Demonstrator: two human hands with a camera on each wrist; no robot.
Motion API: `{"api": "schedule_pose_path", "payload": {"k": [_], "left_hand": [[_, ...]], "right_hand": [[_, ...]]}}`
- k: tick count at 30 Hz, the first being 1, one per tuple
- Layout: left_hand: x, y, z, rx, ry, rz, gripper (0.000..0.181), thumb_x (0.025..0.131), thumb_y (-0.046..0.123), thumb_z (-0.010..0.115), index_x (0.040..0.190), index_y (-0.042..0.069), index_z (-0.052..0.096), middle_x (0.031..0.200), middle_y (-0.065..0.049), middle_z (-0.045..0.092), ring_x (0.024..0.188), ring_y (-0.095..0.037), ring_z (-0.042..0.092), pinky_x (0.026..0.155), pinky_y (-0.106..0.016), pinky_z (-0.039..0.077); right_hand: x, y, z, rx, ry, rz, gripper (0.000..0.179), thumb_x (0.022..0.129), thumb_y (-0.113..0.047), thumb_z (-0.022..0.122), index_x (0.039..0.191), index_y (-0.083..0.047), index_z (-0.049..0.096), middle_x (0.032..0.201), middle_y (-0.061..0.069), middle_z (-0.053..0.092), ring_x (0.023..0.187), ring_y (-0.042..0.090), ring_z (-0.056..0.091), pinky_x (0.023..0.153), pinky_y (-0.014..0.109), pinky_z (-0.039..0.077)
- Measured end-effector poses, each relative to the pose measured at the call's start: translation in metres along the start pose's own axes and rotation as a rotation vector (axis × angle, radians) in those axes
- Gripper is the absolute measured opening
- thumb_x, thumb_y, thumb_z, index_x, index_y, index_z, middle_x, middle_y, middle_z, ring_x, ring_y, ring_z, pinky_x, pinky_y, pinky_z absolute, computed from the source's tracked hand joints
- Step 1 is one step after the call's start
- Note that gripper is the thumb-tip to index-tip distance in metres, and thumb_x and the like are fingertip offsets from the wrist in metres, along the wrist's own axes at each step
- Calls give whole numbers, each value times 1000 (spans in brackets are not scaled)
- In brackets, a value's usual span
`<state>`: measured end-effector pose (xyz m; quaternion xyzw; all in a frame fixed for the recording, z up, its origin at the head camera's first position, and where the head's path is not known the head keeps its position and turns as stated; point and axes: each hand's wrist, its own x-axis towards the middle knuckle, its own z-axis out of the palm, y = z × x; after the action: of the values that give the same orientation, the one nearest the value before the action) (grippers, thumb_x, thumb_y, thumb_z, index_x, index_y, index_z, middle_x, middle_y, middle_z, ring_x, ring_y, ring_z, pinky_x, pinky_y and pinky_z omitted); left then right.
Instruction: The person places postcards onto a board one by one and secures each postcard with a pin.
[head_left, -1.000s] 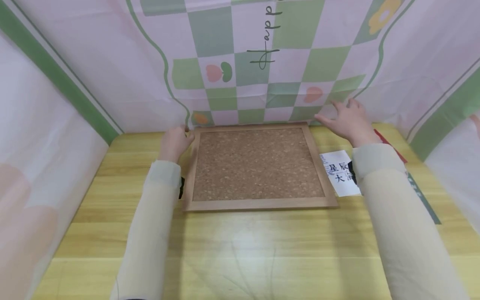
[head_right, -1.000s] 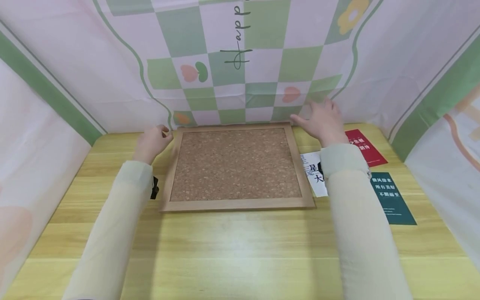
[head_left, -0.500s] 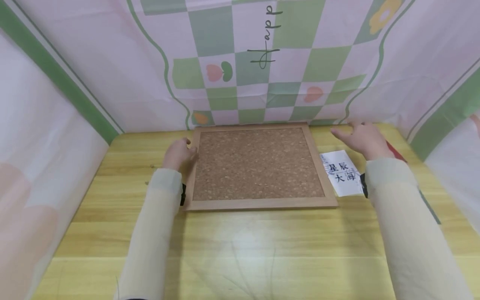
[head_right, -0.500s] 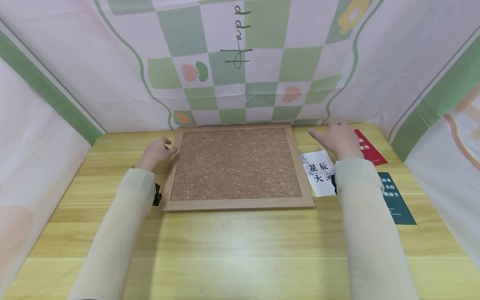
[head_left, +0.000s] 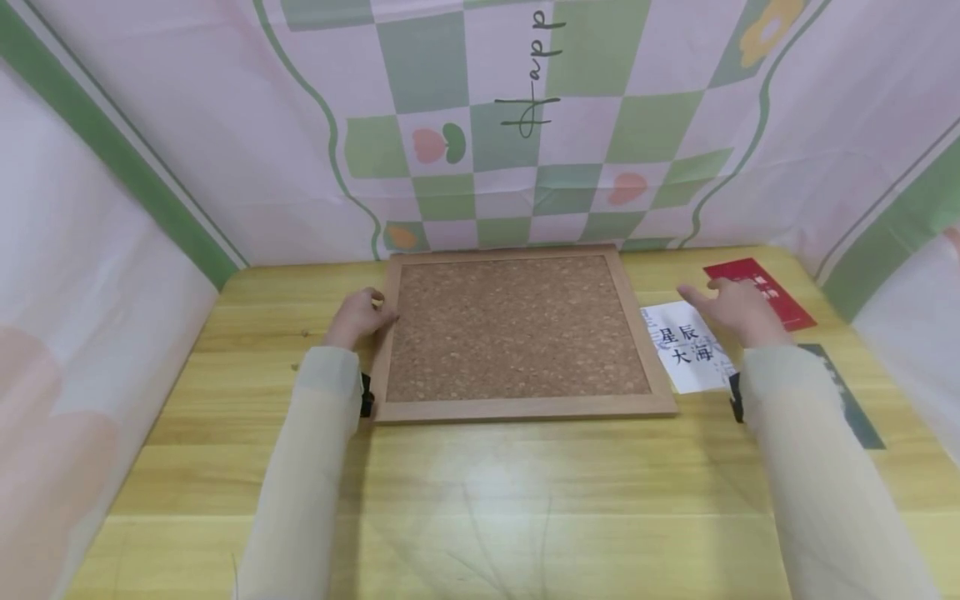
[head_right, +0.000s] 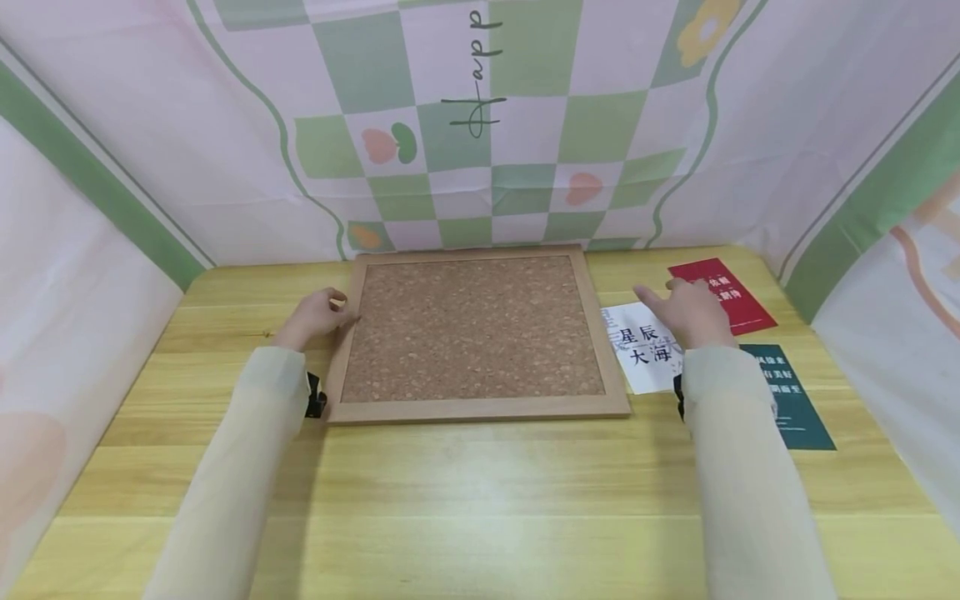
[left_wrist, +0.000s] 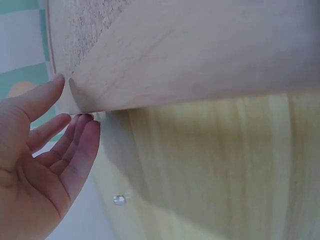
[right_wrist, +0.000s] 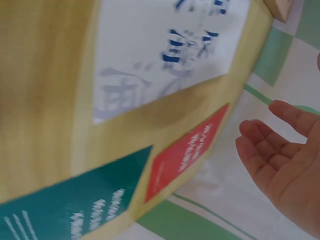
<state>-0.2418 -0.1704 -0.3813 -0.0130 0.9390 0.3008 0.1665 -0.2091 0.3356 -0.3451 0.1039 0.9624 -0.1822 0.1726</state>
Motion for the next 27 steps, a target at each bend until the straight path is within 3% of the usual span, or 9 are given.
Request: {"api": "schedule_pose_path", "payload": {"k": [8,15,23,27], "left_hand": [[4,-7,4,-84,-45,-23,66,95,31,56,145,-4,31,142,-27,43,130,-39,45,109,-49,40],[2,-12,6,-227,-65,-32,69,94,25,59,148,-3,25,146,-27,39,134,-38,42,112,-47,38],[3,-16,9,-413,-62,-81,72,92,18,63,149,-2,24,146,-26,41,131,-37,47,110,-43,41],[5,-16,10,-433,-59,-98,71,92,18,63,149,-1,24,146,-26,41,130,-36,48,110,-42,42]], "right_hand": [[2,15,15,66,-35,29,104,87,-73,38,145,12,18,145,42,20,130,61,19,103,73,24],[4,21,25,77,-41,49,95,88,-59,55,141,14,27,139,41,29,126,58,30,101,69,32],[12,35,32,112,-50,54,99,82,-59,63,138,15,29,136,40,34,122,56,36,98,67,37],[10,37,33,109,-57,53,102,81,-60,64,137,17,29,135,41,34,120,56,38,97,66,38]]}}
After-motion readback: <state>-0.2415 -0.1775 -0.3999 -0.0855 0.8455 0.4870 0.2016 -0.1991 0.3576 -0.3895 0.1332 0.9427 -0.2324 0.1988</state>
